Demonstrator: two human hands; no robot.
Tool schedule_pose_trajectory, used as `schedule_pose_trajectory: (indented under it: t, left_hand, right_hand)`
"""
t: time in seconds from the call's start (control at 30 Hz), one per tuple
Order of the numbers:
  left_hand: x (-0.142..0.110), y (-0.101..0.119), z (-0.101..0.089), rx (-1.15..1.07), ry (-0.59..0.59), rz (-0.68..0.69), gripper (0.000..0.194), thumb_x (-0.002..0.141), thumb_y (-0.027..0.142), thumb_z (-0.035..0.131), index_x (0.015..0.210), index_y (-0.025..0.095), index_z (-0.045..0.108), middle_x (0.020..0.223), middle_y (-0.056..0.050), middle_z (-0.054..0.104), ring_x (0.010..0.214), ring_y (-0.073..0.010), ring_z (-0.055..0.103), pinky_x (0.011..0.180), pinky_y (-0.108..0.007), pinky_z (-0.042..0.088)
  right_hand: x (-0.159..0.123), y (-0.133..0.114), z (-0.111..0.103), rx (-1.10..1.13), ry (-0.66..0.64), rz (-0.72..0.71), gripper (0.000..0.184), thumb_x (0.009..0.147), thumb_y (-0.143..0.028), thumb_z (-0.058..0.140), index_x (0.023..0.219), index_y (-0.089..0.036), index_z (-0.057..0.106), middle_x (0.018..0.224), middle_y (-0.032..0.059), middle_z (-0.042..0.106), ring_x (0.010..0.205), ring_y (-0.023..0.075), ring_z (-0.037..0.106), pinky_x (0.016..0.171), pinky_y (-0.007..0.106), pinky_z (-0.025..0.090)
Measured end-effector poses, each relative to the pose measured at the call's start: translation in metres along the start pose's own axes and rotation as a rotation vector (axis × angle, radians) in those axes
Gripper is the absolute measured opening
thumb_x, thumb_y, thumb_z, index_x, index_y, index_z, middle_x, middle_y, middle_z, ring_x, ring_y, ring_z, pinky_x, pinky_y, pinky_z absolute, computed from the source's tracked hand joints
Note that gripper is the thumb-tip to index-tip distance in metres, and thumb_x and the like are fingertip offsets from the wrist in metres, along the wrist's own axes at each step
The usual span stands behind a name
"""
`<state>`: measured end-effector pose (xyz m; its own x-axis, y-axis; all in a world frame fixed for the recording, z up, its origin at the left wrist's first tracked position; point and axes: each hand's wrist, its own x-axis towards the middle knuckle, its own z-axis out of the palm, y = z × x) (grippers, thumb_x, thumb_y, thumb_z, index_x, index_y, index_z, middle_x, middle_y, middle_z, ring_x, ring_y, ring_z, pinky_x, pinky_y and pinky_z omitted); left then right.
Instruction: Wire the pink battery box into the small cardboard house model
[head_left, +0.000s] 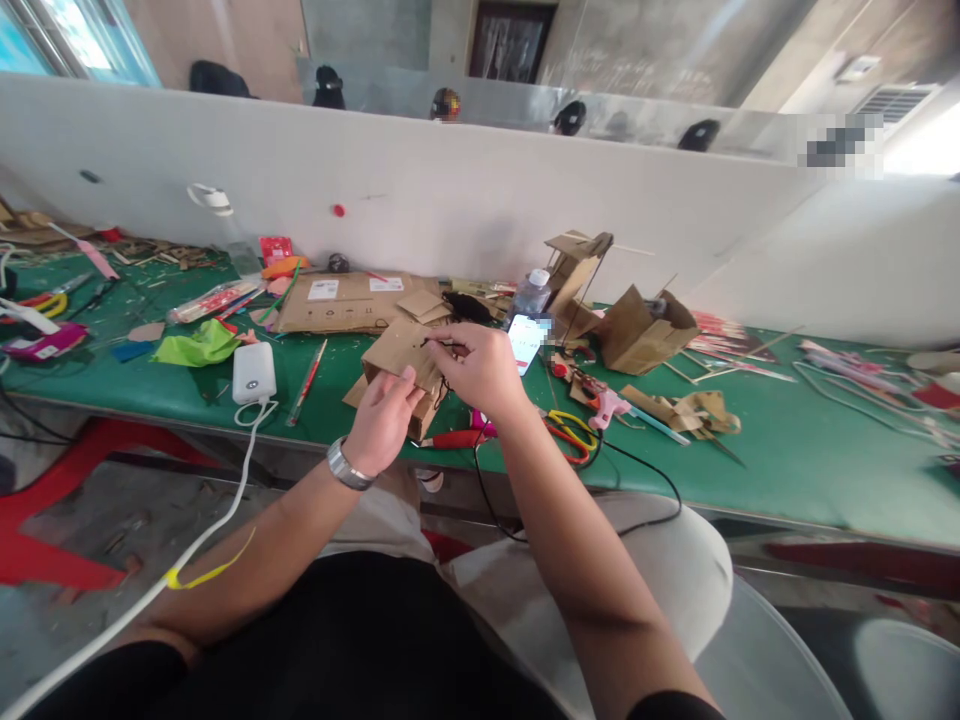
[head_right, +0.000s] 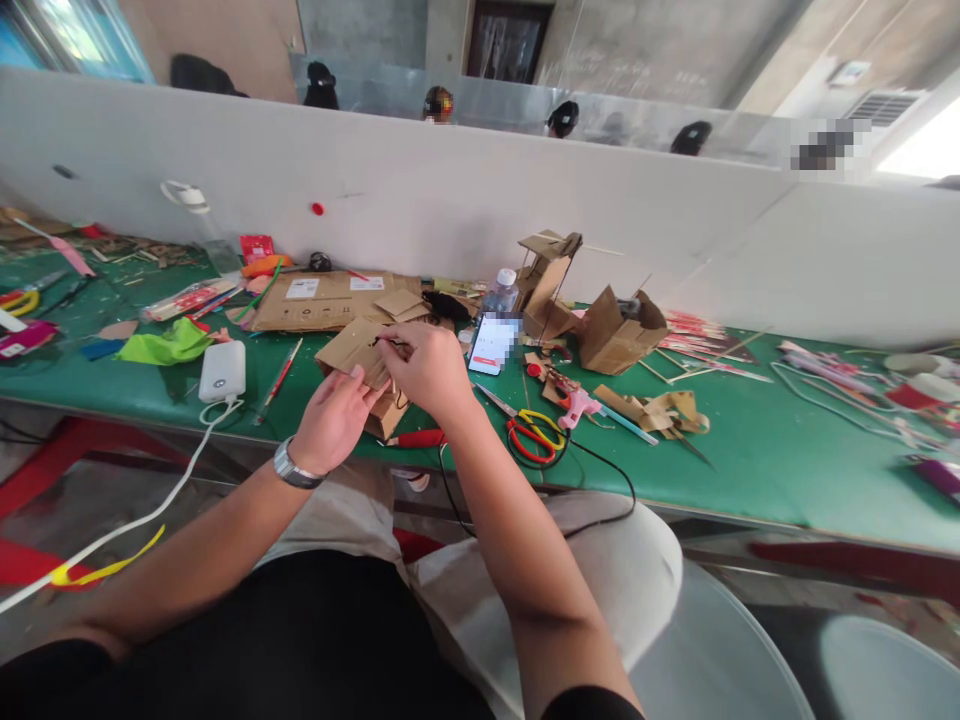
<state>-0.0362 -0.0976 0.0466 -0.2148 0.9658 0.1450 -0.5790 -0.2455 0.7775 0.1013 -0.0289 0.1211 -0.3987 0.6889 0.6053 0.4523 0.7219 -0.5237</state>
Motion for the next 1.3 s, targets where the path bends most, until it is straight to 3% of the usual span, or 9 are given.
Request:
schedule_pose_trajectory:
  t: [0.17, 0.37, 0.53, 0.7, 0.8, 1.3]
  left_hand:
    - [-0.012, -0.009, 0.005, 0.039, -0.061, 0.001, 0.037, 0.091, 0.045, 0.08, 0.123, 0.03, 0.071, 0.144, -0.004, 0.068, 0.145, -0.0254, 0.055, 0.12, -0.044, 0.045]
    - [-0.016, -0.009, 0.01, 0.073, -0.101, 0.004, 0.034, 0.092, 0.049, 0.078, 0.119, 0.028, 0.072, 0.142, -0.004, 0.07, 0.143, -0.0262, 0.057, 0.119, -0.044, 0.046]
    - [-0.015, -0.008, 0.012, 0.076, -0.107, -0.023, 0.042, 0.091, 0.051, 0.079, 0.126, 0.03, 0.07, 0.146, -0.004, 0.068, 0.142, -0.0263, 0.058, 0.116, -0.044, 0.049]
    - [-0.015, -0.009, 0.011, 0.105, -0.12, -0.009, 0.043, 0.092, 0.052, 0.077, 0.128, 0.03, 0.069, 0.143, -0.005, 0.069, 0.138, -0.0262, 0.06, 0.112, -0.044, 0.051]
    - [-0.014, -0.011, 0.011, 0.142, -0.112, -0.004, 0.041, 0.092, 0.054, 0.076, 0.124, 0.029, 0.069, 0.136, -0.005, 0.072, 0.13, -0.0251, 0.064, 0.108, -0.042, 0.053]
    - [-0.013, -0.013, 0.008, 0.164, -0.114, 0.003, 0.04, 0.092, 0.053, 0.077, 0.122, 0.028, 0.07, 0.133, -0.005, 0.073, 0.127, -0.0243, 0.065, 0.103, -0.038, 0.055]
  right_hand:
    - [-0.001, -0.007, -0.005, -0.089, -0.057, 0.002, 0.016, 0.089, -0.017, 0.068, 0.095, -0.019, 0.083, 0.087, 0.0049, 0.081, 0.074, 0.017, 0.069, 0.072, 0.028, 0.049]
    - [0.0, -0.007, -0.01, -0.161, -0.107, -0.014, 0.012, 0.085, -0.014, 0.067, 0.087, -0.017, 0.079, 0.078, 0.0038, 0.077, 0.067, 0.0148, 0.064, 0.067, 0.026, 0.042]
    - [0.001, -0.003, -0.013, -0.19, -0.119, 0.011, 0.015, 0.088, -0.015, 0.067, 0.092, -0.017, 0.081, 0.08, 0.0045, 0.079, 0.068, 0.0156, 0.067, 0.068, 0.026, 0.045]
    - [0.001, -0.001, -0.016, -0.17, -0.114, -0.035, 0.021, 0.089, -0.01, 0.065, 0.099, -0.019, 0.082, 0.1, 0.0074, 0.083, 0.089, 0.021, 0.076, 0.08, 0.029, 0.054]
    - [0.001, -0.001, -0.016, -0.196, -0.108, -0.054, 0.023, 0.088, -0.008, 0.065, 0.098, -0.02, 0.082, 0.101, 0.0081, 0.083, 0.094, 0.024, 0.077, 0.085, 0.033, 0.056]
    - [-0.002, -0.005, -0.017, -0.201, -0.145, -0.056, 0.021, 0.091, -0.016, 0.067, 0.099, -0.018, 0.086, 0.092, 0.0082, 0.083, 0.077, 0.0214, 0.074, 0.073, 0.032, 0.05]
